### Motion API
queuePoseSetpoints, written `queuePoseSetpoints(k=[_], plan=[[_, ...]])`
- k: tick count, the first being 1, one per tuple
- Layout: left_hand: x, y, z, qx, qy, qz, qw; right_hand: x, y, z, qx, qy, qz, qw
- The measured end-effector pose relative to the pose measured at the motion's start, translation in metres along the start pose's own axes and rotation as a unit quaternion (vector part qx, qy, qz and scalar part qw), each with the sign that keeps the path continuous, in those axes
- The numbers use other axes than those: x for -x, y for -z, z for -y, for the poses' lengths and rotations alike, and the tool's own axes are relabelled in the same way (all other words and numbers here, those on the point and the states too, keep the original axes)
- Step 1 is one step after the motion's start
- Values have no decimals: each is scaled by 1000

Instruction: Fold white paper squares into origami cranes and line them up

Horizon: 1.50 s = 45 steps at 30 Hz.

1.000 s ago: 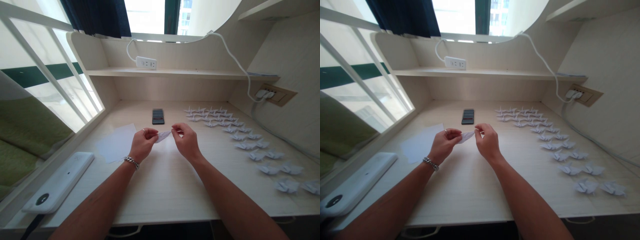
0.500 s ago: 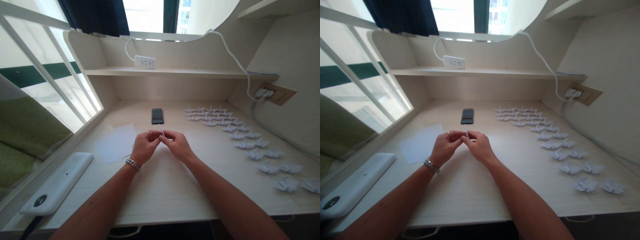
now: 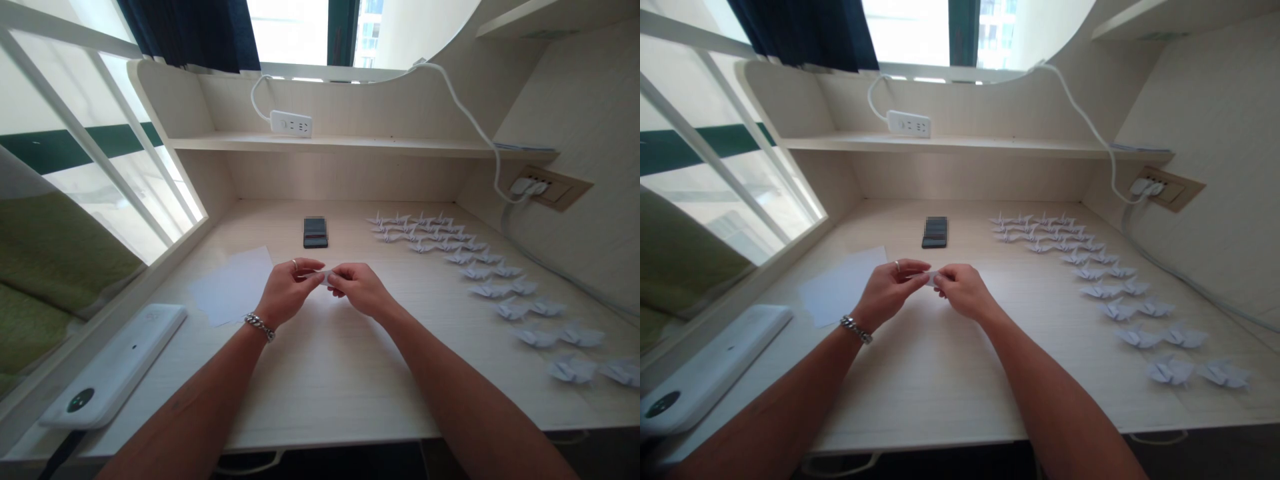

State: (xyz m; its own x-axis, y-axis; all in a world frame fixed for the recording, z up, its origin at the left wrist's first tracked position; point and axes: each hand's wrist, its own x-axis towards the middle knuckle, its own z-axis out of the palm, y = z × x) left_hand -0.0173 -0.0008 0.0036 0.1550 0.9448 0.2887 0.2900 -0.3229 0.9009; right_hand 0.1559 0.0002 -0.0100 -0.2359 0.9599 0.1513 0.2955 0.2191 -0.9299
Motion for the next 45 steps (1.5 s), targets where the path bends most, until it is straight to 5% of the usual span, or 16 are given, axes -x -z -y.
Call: queuePoseSetpoints(k=[3, 10, 21, 32, 40, 45], plan=[[0, -1, 1, 32, 25, 49, 998, 1, 0, 2, -1, 0, 19, 1000], [0, -2, -2, 51, 46, 33, 997, 2, -3, 4, -71, 21, -55, 996], [1, 3, -9, 87, 74, 59, 992, 3, 0, 6, -132, 12, -20, 991], [3, 5, -10, 73, 26, 46, 996, 6, 4, 15, -231, -36, -6, 972], [2, 0, -3, 110, 39, 45, 992, 6, 7, 11, -42, 34, -1, 999], [1, -1, -1, 122, 49, 36, 991, 9, 7, 14, 98, 99, -33, 990]])
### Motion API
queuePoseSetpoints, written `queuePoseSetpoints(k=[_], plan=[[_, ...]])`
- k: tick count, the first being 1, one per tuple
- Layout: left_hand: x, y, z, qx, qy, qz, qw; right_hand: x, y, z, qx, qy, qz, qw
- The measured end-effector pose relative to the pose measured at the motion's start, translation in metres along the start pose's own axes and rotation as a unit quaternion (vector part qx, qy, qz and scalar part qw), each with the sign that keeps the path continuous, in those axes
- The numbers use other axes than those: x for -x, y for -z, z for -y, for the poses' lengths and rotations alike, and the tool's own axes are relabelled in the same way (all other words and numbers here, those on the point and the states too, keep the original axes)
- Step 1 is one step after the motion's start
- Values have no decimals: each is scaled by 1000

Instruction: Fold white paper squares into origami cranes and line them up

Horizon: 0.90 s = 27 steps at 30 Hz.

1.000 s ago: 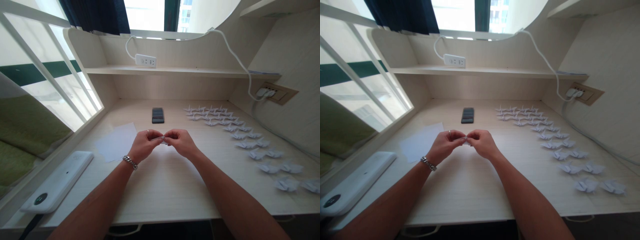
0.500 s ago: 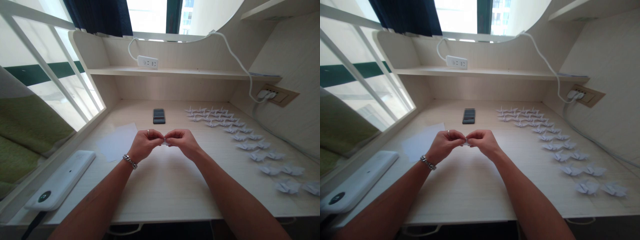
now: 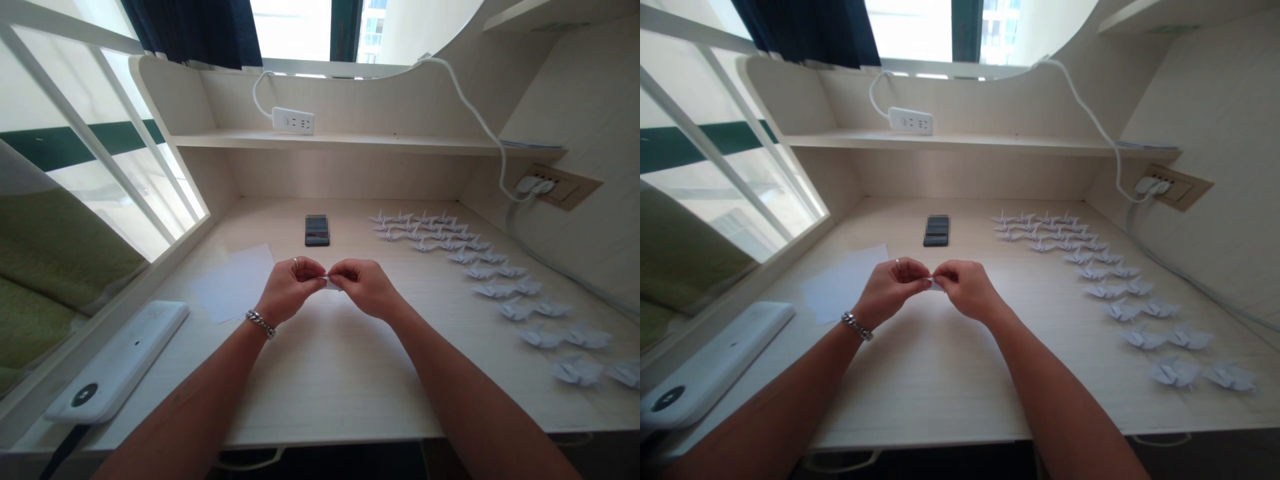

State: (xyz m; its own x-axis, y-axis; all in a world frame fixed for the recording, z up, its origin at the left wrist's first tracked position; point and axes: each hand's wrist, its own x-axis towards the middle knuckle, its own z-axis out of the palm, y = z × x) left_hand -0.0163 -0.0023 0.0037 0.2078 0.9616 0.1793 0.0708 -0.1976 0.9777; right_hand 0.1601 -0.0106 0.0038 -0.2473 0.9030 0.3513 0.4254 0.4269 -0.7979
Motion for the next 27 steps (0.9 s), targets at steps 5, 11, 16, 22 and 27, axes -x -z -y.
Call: queuePoseSetpoints(k=[5, 11, 16, 22, 27], plan=[[-1, -1, -1, 6, 7, -5, 1000, 1, 0, 1, 46, 32, -30, 998], [-1, -1, 0, 29, 14, -2, 999, 1, -1, 1, 44, 53, -53, 996], [-1, -2, 0, 28, 17, -16, 999, 2, -2, 2, 52, 61, -46, 996], [0, -4, 0, -3, -1, -27, 1000, 4, -3, 5, 58, 32, -36, 997], [1, -4, -1, -15, -10, -23, 1000, 4, -2, 6, 49, 19, -14, 999]])
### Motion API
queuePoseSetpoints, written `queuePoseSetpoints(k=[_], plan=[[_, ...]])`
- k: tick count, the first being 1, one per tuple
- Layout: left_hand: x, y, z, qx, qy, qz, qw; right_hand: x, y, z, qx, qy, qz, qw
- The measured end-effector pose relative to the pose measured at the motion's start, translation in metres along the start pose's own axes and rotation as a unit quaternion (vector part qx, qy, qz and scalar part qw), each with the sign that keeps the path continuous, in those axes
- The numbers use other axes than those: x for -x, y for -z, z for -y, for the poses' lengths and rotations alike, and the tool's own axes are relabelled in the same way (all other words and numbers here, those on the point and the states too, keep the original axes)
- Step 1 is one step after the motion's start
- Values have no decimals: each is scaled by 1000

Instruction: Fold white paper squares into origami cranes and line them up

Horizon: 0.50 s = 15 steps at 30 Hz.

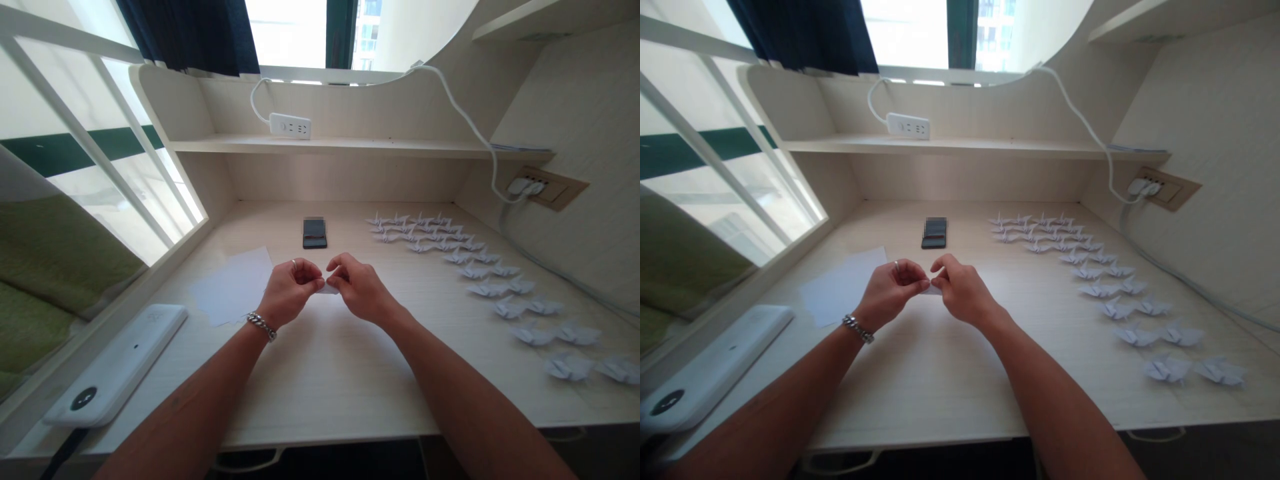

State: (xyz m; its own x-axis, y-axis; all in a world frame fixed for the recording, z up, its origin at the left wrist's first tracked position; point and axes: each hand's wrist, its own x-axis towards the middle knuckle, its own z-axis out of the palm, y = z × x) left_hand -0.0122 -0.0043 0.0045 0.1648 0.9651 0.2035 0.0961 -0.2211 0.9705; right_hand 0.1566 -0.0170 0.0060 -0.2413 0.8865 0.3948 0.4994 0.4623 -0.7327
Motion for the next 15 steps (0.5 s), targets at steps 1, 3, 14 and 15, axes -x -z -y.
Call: queuePoseSetpoints(k=[1, 3, 14, 15], plan=[[0, 0, 0, 0, 2, -4, 1000, 0, 0, -1, -3, -1, 0, 1000], [-1, 0, 0, 5, 7, -11, 1000, -2, 0, -3, -14, -8, -4, 1000], [-4, 0, 10, 31, 12, -27, 999, -5, 0, -6, 43, -7, 27, 999], [-4, 1, 10, 34, 12, -24, 999, -5, 0, -5, 46, -10, 24, 999]])
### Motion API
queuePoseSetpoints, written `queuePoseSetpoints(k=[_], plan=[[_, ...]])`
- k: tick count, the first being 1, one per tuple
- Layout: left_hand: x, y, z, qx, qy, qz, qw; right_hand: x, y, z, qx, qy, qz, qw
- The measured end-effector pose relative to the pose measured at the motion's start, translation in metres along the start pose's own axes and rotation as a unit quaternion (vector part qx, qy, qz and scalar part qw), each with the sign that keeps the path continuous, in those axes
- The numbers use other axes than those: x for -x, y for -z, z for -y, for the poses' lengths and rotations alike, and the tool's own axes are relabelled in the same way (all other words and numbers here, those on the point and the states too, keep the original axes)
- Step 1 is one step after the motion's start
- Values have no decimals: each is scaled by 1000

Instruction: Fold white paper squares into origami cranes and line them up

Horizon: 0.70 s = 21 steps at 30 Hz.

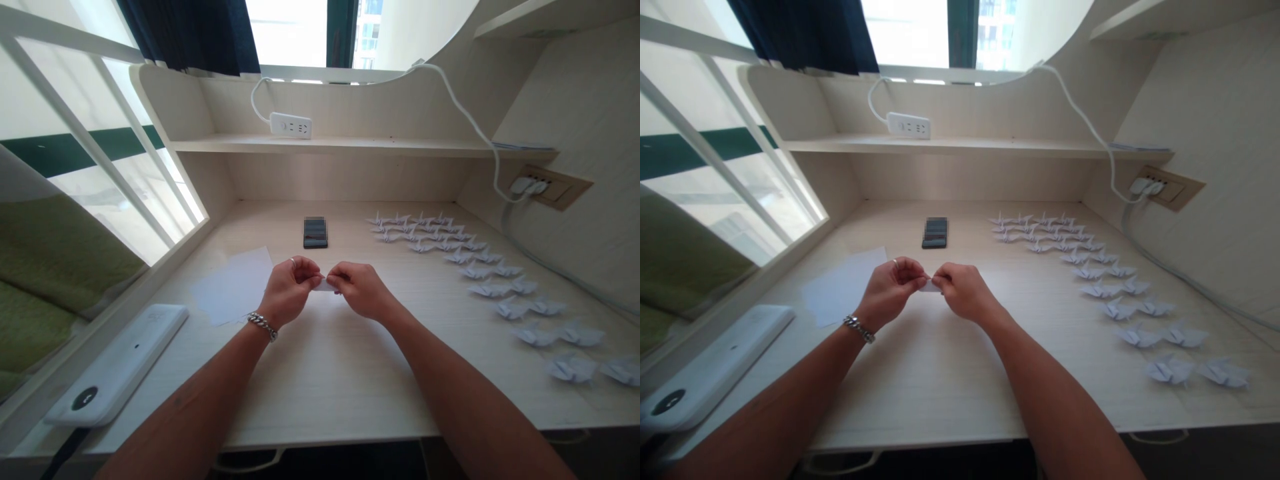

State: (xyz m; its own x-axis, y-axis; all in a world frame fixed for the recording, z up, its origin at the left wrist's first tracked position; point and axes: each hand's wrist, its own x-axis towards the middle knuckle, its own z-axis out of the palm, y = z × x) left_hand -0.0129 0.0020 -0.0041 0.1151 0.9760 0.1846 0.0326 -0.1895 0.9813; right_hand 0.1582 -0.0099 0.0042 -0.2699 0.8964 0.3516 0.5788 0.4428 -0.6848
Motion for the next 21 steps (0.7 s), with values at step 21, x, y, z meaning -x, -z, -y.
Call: queuePoseSetpoints(k=[21], plan=[[3, -5, -6, 52, -10, 1, 999, 1, -5, 3, -56, -14, -40, 998]])
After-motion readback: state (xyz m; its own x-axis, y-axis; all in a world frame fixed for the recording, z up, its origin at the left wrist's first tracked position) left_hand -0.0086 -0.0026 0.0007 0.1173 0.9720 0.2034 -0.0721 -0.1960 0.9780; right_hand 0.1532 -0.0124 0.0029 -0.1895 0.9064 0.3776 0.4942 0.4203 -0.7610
